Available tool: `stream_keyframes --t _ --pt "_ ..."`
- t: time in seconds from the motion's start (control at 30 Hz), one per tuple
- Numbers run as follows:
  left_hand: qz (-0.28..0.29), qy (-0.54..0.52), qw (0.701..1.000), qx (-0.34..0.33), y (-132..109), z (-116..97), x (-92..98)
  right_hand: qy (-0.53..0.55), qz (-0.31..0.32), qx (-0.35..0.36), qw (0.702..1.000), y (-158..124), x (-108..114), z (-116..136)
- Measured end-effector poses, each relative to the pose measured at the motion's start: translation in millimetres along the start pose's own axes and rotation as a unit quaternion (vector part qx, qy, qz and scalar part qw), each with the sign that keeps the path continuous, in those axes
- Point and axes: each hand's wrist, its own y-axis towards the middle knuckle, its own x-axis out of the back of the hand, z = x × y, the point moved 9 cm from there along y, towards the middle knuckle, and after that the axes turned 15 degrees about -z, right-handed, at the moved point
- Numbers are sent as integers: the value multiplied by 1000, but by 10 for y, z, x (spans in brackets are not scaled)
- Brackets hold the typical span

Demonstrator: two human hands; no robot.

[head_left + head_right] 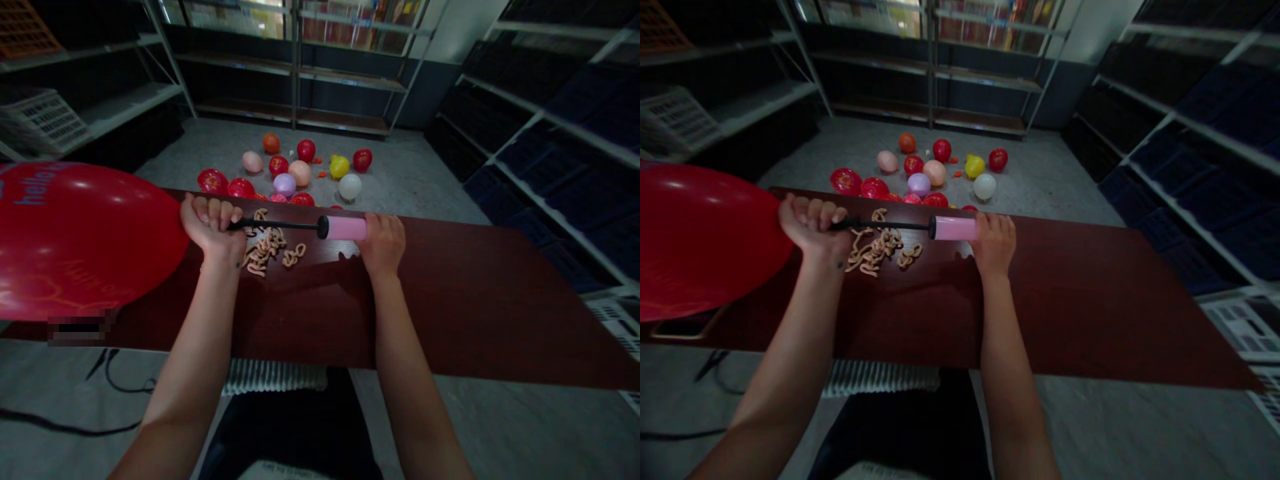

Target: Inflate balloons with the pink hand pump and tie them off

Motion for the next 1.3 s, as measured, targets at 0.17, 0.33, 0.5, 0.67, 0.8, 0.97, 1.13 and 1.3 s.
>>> stream_keyframes --t 0.17,0.33,0.5,0.67,0.8,0.97,1.13,1.3 --pt "-13 -29 999 -5 -51 -68 -43 43 66 0 997 -62 -84 152" --pt "1 25 1000 11 -134 115 -63 71 133 21 988 -172 -92 558" --pt "16 45 997 68 -312 412 -79 81 149 4 985 -270 -62 867" --pt "20 30 996 82 -357 492 -75 78 133 11 988 -283 -88 845" --pt "2 29 996 84 -264 520 -21 74 103 29 991 -229 -120 773" --pt "-25 42 997 59 -95 455 70 52 83 52 994 -177 -171 657" --pt "-29 32 999 31 -14 284 117 27 78 31 996 -194 -225 389" --pt "-46 14 999 18 36 121 165 35 46 -8 998 -171 -235 124"
